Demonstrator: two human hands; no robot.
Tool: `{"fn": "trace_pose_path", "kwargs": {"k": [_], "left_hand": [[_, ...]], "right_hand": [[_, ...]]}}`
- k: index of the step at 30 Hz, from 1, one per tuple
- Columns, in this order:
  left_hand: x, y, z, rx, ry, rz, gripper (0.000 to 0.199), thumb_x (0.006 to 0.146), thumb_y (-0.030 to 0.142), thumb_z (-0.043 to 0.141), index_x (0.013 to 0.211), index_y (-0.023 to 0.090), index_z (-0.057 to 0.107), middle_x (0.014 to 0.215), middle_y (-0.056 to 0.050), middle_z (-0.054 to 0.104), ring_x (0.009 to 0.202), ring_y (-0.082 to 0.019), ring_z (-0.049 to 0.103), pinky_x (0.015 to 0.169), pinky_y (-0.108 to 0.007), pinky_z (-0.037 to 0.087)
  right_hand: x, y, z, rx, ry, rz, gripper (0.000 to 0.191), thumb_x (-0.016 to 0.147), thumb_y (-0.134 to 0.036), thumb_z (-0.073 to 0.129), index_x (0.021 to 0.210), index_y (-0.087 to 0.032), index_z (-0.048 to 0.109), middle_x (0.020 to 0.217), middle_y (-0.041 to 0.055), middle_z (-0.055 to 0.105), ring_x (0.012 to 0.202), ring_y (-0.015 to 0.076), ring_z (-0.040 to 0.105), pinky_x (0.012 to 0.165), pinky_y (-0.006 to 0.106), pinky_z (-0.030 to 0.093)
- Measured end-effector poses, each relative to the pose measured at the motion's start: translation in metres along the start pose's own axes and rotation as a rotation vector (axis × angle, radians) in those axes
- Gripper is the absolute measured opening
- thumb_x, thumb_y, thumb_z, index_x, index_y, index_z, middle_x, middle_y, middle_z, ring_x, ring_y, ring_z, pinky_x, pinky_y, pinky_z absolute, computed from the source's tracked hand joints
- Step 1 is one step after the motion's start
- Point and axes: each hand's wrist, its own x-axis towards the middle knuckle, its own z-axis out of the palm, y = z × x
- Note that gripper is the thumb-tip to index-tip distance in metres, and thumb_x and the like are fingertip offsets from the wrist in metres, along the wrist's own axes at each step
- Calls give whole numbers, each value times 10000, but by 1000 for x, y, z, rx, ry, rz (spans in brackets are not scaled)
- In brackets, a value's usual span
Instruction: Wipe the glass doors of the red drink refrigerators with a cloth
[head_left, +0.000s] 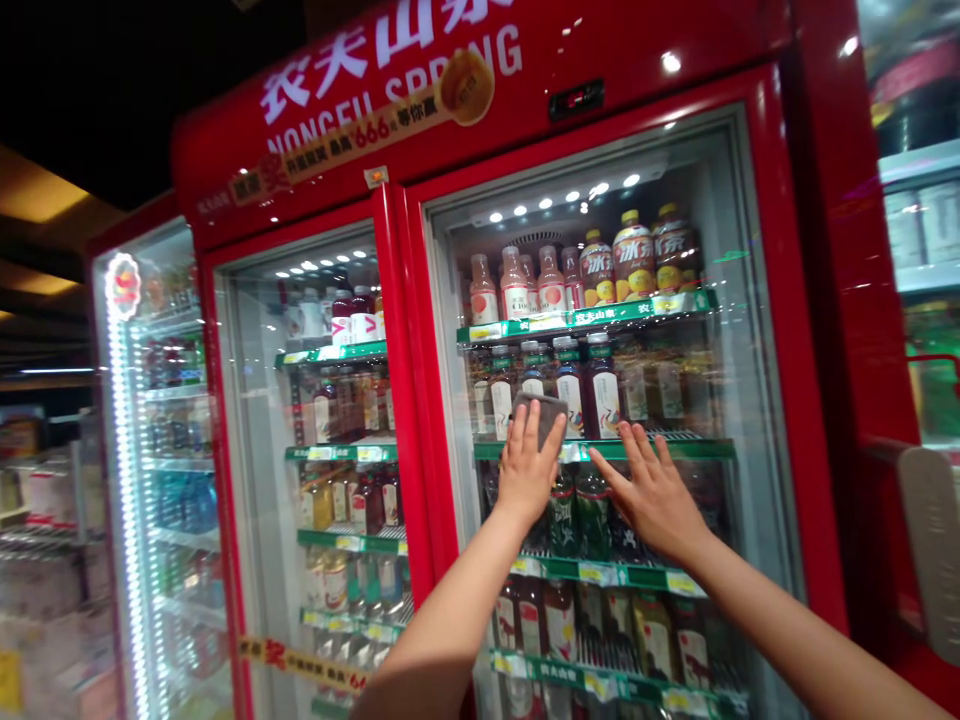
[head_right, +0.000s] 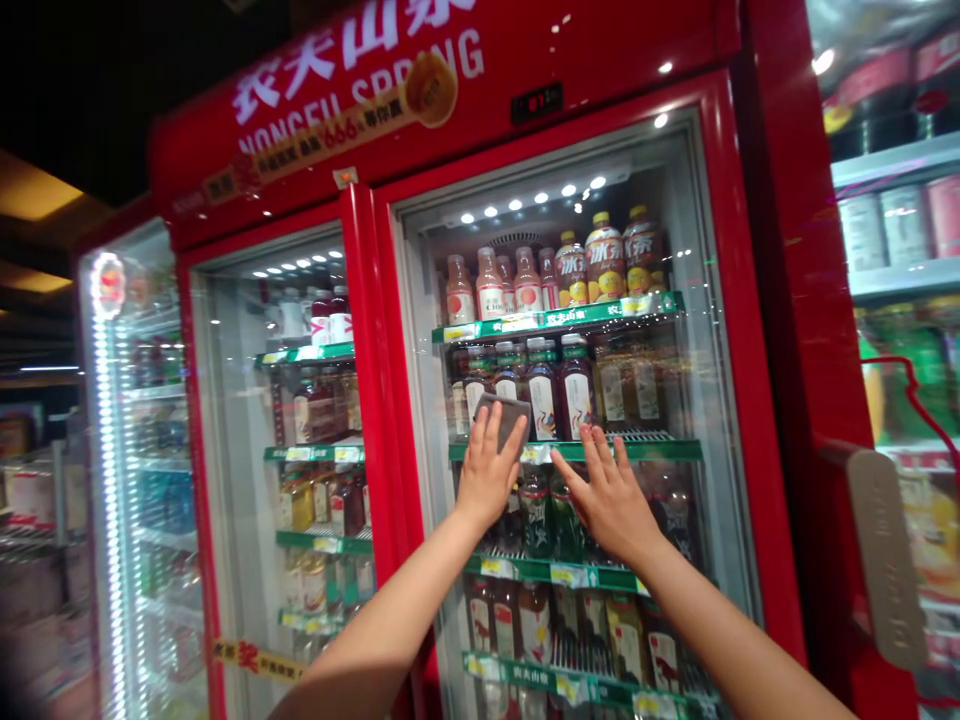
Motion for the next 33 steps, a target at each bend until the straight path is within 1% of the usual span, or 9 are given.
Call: {"fn": "trace_pose_path", "kwargs": {"k": [3, 6, 10, 14, 17, 19, 22, 26, 33], "left_hand": [[23, -31, -10, -41, 99, -190, 816, 915, 123, 592, 1608, 329, 215, 1713, -91, 85, 1567, -339, 79, 1215, -564, 319], [1, -45, -10, -26, 189, -356, 786, 959, 165, 538, 1626, 276, 137, 1710, -139, 35, 1563, -377, 25, 1197, -633, 301], [-48, -26, 2, -18, 78, -175, 843, 934, 105, 544, 1625, 311, 108, 1713, -124, 22, 1564, -368, 59, 1179, -615, 347], [-28, -21, 3, -42, 33, -18, 857, 901, 69, 569, 1610, 355, 183, 1709, -91, 117, 1565, -340, 115, 1191, -587, 344], [6, -41, -5, -63, 108, -94, 765, 941, 117, 548, 1597, 362, 241, 1696, -86, 186, 1566, -322, 133, 1206, -580, 317], [9, -53, -8, -62, 187, -220, 728, 966, 162, 534, 1600, 358, 234, 1695, -96, 185, 1566, -328, 132, 1204, -594, 309], [-22, -54, -2, -49, 258, -377, 733, 981, 184, 514, 1611, 358, 183, 1704, -102, 138, 1568, -338, 107, 1201, -613, 298], [-52, -45, 7, -41, 172, -321, 750, 978, 154, 500, 1611, 371, 161, 1709, -83, 123, 1569, -324, 116, 1210, -610, 285], [-6, -82, -7, -55, 192, -399, 649, 998, 204, 471, 1602, 301, 256, 1695, -120, 171, 1568, -321, 116, 1231, -586, 249]], "right_hand": [[-1, 1, 1, 15, -8, 12, 977, 893, -399, 696, 1623, -358, 49, 1680, 161, -131, 1530, 433, 191, 1194, 630, 259], [0, 2, 3, 29, 2, 23, 937, 905, -420, 680, 1622, -369, 80, 1687, 156, -114, 1537, 413, 187, 1204, 607, 249], [1, 3, 8, 31, 46, 38, 914, 902, -455, 679, 1622, -365, 122, 1693, 161, -76, 1542, 395, 186, 1217, 584, 225], [1, 4, 15, 24, 83, 25, 864, 910, -491, 656, 1618, -356, 179, 1698, 164, -11, 1538, 381, 215, 1225, 559, 205], [1, 5, 17, 19, 104, 32, 850, 908, -503, 655, 1613, -357, 204, 1700, 158, 27, 1536, 371, 228, 1227, 543, 203], [1, 5, 17, 16, 117, 35, 854, 902, -507, 661, 1612, -355, 212, 1700, 155, 41, 1535, 366, 233, 1231, 534, 197], [1, 6, 17, 21, 129, 31, 866, 899, -508, 667, 1615, -344, 209, 1697, 162, 53, 1537, 360, 233, 1234, 525, 188], [1, 7, 17, 32, 138, 23, 891, 887, -507, 680, 1617, -335, 201, 1698, 153, 57, 1543, 355, 214, 1233, 526, 186], [-3, 6, 17, 47, 111, 34, 935, 856, -519, 703, 1616, -360, 183, 1708, 95, 26, 1544, 364, 205, 1234, 545, 186]]}}
